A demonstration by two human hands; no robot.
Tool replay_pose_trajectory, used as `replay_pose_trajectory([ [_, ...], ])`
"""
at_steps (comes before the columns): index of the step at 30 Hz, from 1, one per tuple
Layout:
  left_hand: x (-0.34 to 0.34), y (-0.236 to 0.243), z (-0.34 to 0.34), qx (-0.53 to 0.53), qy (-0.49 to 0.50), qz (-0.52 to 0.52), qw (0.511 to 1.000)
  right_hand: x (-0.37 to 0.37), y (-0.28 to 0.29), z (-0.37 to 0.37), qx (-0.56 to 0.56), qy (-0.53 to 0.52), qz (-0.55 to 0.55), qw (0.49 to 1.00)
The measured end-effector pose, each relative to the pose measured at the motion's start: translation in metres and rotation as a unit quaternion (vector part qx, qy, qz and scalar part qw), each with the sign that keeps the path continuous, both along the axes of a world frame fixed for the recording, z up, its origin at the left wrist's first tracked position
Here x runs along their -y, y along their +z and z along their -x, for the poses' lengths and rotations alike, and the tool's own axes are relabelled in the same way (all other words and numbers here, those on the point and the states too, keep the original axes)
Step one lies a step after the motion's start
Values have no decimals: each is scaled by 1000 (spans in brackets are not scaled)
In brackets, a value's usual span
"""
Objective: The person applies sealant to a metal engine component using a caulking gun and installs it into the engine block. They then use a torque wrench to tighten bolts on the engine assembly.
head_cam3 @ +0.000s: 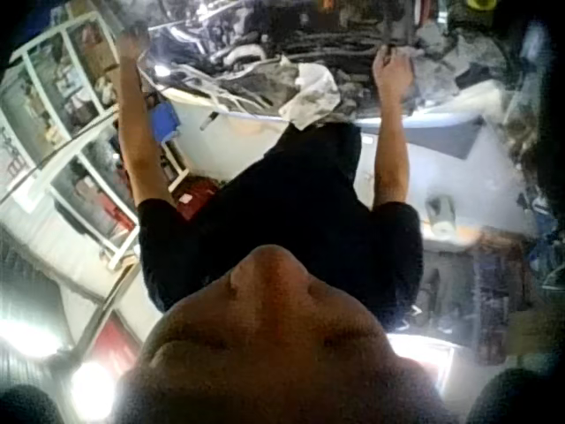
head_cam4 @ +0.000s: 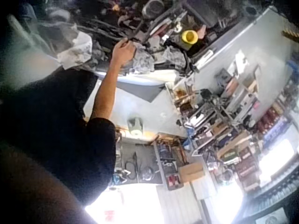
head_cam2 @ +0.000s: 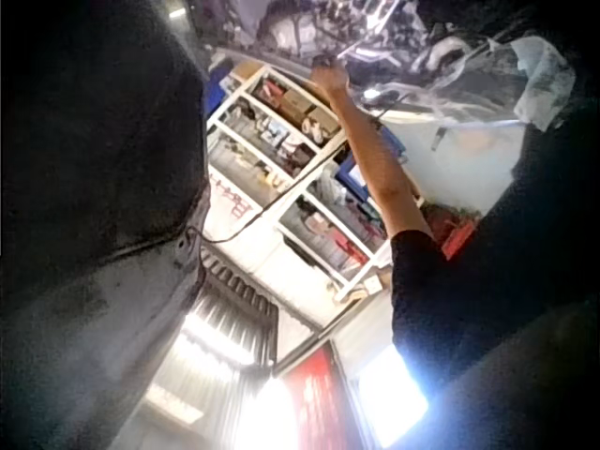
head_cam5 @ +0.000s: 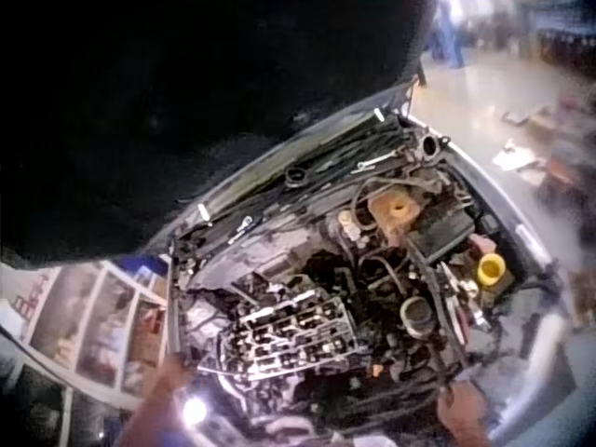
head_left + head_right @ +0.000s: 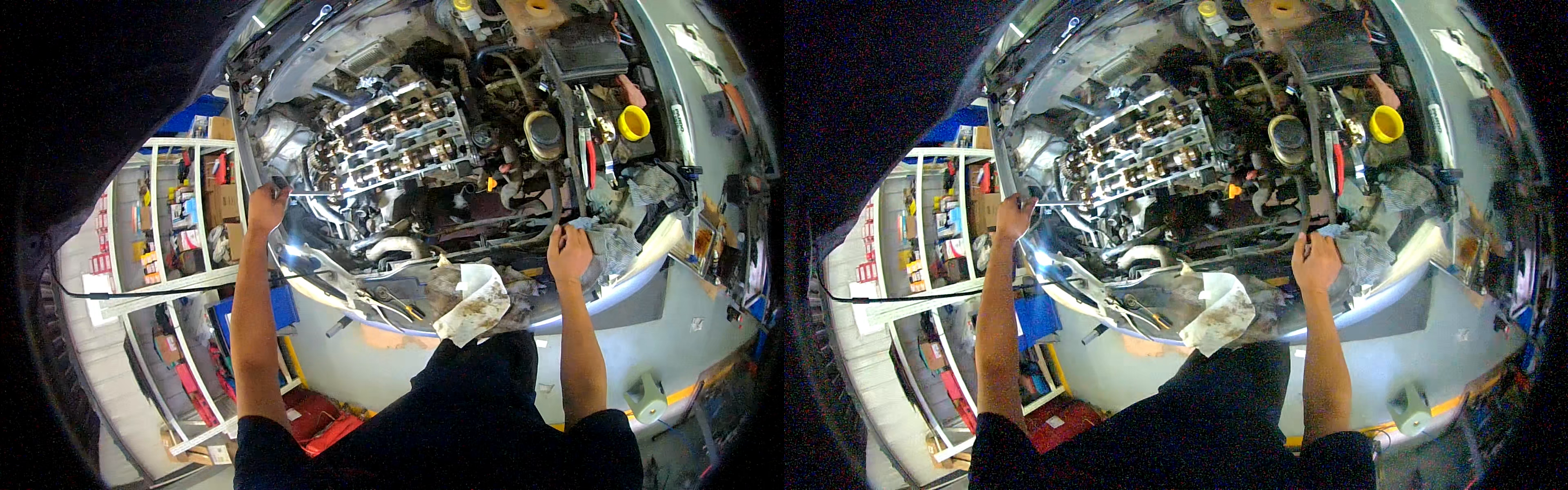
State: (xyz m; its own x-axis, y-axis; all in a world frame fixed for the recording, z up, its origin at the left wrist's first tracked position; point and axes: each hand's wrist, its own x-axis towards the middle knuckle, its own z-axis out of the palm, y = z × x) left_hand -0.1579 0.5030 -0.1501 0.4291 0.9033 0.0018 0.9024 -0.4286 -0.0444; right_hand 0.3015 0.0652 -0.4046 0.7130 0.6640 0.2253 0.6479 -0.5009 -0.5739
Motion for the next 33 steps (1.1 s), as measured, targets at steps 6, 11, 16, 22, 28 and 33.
replay_pose_trajectory([
  [6, -10, -13, 22, 132, 179, 85, 971, -7, 1, 1, 3, 1, 42, 999],
  [11, -33, -32, 56, 485, 436, 215, 726, -12, 3, 5, 18, -13, 49, 999],
  [16, -4, -10, 25, 5, 104, -54, 993, -9, -5, 2, 16, -7, 65, 998],
  [22, -18, -14, 48, 79, 225, 31, 971, -14, 4, 5, 25, -13, 72, 997],
  [28, -33, -11, 72, 141, 175, 12, 974, -13, 0, 4, 24, -3, 67, 997],
  [33, -15, 18, 19, 207, 284, 54, 935, -13, 2, 3, 31, -7, 69, 997],
])
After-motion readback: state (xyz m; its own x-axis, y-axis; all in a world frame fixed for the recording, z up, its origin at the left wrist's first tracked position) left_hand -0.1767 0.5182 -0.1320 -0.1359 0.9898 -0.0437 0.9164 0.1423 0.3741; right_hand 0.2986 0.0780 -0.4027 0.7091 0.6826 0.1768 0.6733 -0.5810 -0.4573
